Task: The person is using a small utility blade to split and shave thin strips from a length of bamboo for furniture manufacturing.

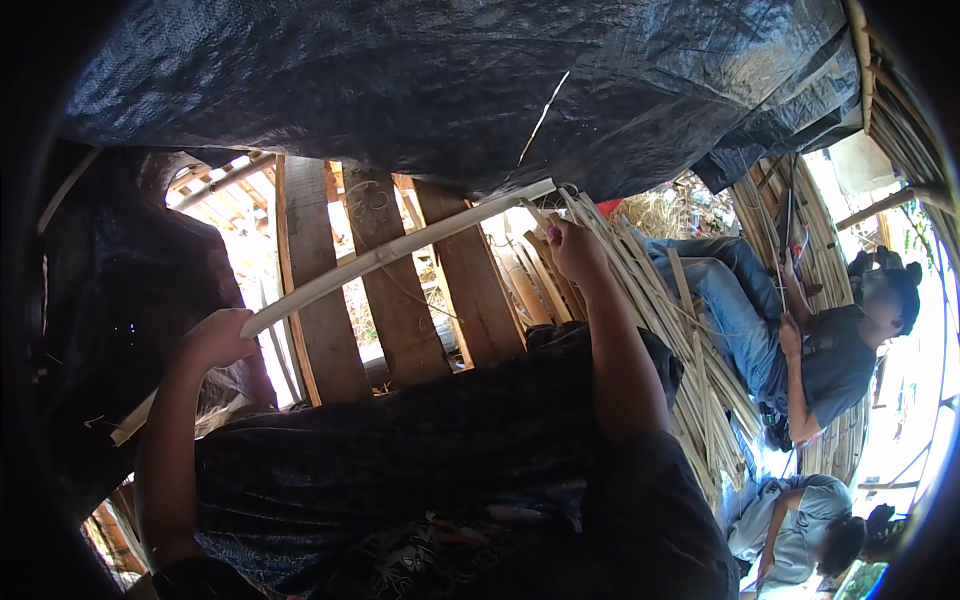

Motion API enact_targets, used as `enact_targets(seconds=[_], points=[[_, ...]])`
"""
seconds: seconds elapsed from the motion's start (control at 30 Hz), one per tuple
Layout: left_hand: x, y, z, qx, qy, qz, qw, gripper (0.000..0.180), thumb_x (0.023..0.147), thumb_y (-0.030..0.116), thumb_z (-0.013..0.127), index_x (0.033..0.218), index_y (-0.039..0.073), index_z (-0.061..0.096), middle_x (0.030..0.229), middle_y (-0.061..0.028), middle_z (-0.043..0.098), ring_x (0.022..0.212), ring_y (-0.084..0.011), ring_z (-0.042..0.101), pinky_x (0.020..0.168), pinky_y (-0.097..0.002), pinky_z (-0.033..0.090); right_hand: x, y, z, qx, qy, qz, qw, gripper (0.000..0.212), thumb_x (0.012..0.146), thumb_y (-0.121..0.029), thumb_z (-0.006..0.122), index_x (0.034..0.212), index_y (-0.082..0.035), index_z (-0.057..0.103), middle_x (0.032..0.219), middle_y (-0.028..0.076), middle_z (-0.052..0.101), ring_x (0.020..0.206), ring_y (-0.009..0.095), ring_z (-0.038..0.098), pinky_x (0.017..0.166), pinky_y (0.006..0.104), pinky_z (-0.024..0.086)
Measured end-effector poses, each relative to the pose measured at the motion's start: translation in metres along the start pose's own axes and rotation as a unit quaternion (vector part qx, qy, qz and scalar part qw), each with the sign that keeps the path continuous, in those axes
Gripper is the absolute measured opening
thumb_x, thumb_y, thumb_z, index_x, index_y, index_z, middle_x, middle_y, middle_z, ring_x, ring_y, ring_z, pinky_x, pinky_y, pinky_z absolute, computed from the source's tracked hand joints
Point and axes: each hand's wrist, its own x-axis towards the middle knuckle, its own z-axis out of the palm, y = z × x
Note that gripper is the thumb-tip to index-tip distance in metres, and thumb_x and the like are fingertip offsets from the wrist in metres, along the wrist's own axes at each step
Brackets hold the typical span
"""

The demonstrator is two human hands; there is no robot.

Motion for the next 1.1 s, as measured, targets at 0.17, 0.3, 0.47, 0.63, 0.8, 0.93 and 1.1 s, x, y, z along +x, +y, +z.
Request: enact_targets(seconds=[0.17, 0.3, 0.47, 0.63, 0.8, 0.93, 1.1], points=[[0.001, 0.003, -0.002, -0.011, -0.027, -0.017, 0.999, 0.034, 0.072, 0.018, 0.067, 0.099, -0.001, 0.063, 0.092, -0.0209, 0.066, 0.089, -0.0350, 0.065, 0.080, -0.0426, 0.050, -0.002, -0.012, 0.006, 0.122, -0.103, 0.072, 0.985, 0.029, 0.096, -0.029, 0.054, 0.106, -0.005, 0.064, 0.081, 0.014, 0.069, 0.064, 0.022, 0.067, 0.062, 0.0370, 0.053], [0.001, 0.003, -0.001, -0.013, -0.016, -0.002, 1.000, 0.034, 0.072, 0.019, 0.067, 0.100, -0.001, 0.063, 0.093, -0.0211, 0.066, 0.090, -0.0355, 0.064, 0.080, -0.0426, 0.049, 0.000, -0.003, 0.010, 0.044, -0.040, -0.007, 0.998, 0.028, 0.096, -0.027, 0.055, 0.108, -0.004, 0.063, 0.079, 0.013, 0.068, 0.061, 0.016, 0.065, 0.058, 0.0346, 0.053], [0.002, -0.001, 0.001, -0.013, -0.015, 0.007, 1.000, 0.034, 0.072, 0.018, 0.067, 0.099, -0.001, 0.063, 0.093, -0.0211, 0.066, 0.091, -0.0360, 0.064, 0.081, -0.0425, 0.049, -0.005, -0.020, -0.005, 0.100, -0.095, 0.084, 0.987, 0.026, 0.095, -0.024, 0.055, 0.108, -0.003, 0.064, 0.080, 0.014, 0.069, 0.063, 0.017, 0.066, 0.059, 0.0337, 0.053], [-0.001, 0.009, -0.005, -0.023, -0.021, -0.013, 0.999, 0.034, 0.072, 0.019, 0.068, 0.099, -0.001, 0.063, 0.094, -0.0211, 0.066, 0.091, -0.0356, 0.064, 0.081, -0.0426, 0.049, -0.006, -0.021, -0.010, 0.115, -0.112, 0.042, 0.986, 0.028, 0.096, -0.026, 0.054, 0.109, -0.003, 0.063, 0.075, 0.011, 0.068, 0.055, 0.017, 0.064, 0.054, 0.0327, 0.053], [0.000, 0.007, -0.004, -0.037, -0.034, -0.025, 0.998, 0.034, 0.072, 0.019, 0.068, 0.099, -0.001, 0.063, 0.093, -0.0212, 0.066, 0.090, -0.0357, 0.065, 0.081, -0.0427, 0.049, -0.006, -0.023, -0.007, 0.130, -0.140, 0.003, 0.982, 0.028, 0.097, -0.025, 0.051, 0.108, -0.001, 0.062, 0.072, 0.010, 0.068, 0.052, 0.017, 0.064, 0.053, 0.0321, 0.052], [0.001, 0.002, -0.001, -0.016, -0.022, 0.000, 1.000, 0.034, 0.072, 0.019, 0.068, 0.098, -0.001, 0.063, 0.092, -0.0212, 0.066, 0.089, -0.0359, 0.064, 0.080, -0.0428, 0.049, -0.007, -0.021, -0.005, 0.080, -0.077, 0.052, 0.992, 0.029, 0.097, -0.027, 0.053, 0.105, -0.001, 0.062, 0.069, 0.010, 0.067, 0.052, 0.015, 0.064, 0.050, 0.0308, 0.051], [-0.001, 0.009, -0.006, -0.024, -0.029, -0.009, 0.999, 0.033, 0.071, 0.019, 0.067, 0.097, -0.001, 0.063, 0.092, -0.0210, 0.066, 0.090, -0.0357, 0.064, 0.081, -0.0429, 0.049, -0.007, -0.019, -0.002, 0.163, -0.140, 0.057, 0.975, 0.028, 0.097, -0.026, 0.053, 0.105, 0.000, 0.061, 0.068, 0.010, 0.066, 0.049, 0.014, 0.062, 0.042, 0.0275, 0.045]])
